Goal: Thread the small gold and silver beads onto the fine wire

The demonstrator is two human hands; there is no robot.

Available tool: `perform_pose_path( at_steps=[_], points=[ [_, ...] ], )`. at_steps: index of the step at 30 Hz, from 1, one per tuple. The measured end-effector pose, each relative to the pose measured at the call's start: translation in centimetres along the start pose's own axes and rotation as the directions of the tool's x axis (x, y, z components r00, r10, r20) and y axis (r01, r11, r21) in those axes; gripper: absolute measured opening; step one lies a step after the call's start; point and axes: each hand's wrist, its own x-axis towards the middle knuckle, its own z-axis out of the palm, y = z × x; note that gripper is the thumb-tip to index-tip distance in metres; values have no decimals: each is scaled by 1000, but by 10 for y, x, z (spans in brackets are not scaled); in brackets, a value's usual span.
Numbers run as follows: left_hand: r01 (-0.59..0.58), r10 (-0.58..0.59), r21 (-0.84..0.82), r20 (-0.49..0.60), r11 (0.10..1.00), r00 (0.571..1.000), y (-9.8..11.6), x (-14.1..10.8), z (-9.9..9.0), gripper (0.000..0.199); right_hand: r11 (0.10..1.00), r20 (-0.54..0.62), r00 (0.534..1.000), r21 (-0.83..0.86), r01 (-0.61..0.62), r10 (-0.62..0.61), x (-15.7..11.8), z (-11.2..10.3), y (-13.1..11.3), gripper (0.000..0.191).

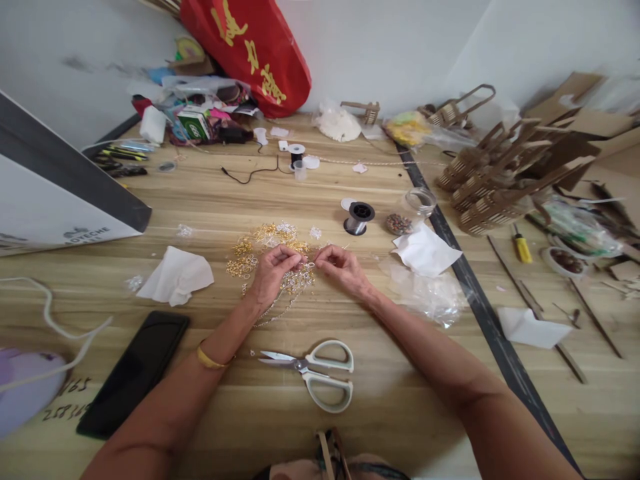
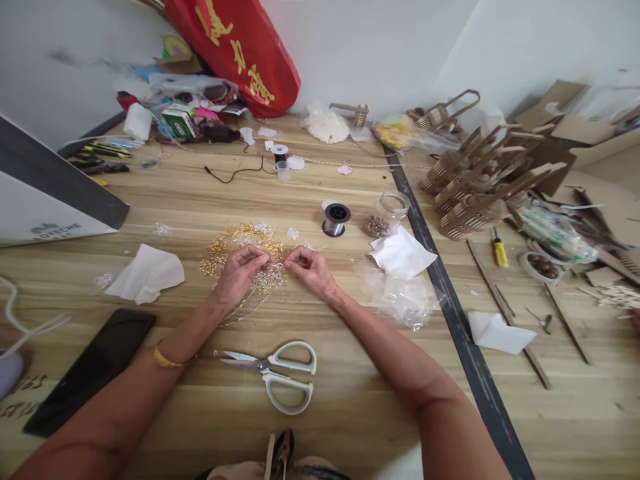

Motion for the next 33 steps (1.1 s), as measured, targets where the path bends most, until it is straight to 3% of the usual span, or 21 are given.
perform_pose_path(
  at_steps=[8,19,25,33],
  points=[
    [-16,17,62,-8,998,1000,-4,1,-1,17,994,47,995,62,-94,91,1,-1,-1,31],
    [-5,-4,310,29,951,1000,12,-5,6,20,995,29,997,54,-79,77,0,-1,-2,33],
    [-10,-20,324,89,946,996,14,-6,8,19,991,17,995,85,-100,99,1,1,-2,35],
    [-66,18,329,148,942,989,14,-5,7,18,998,-6,998,-38,-56,56,0,-1,-5,32]
  ],
)
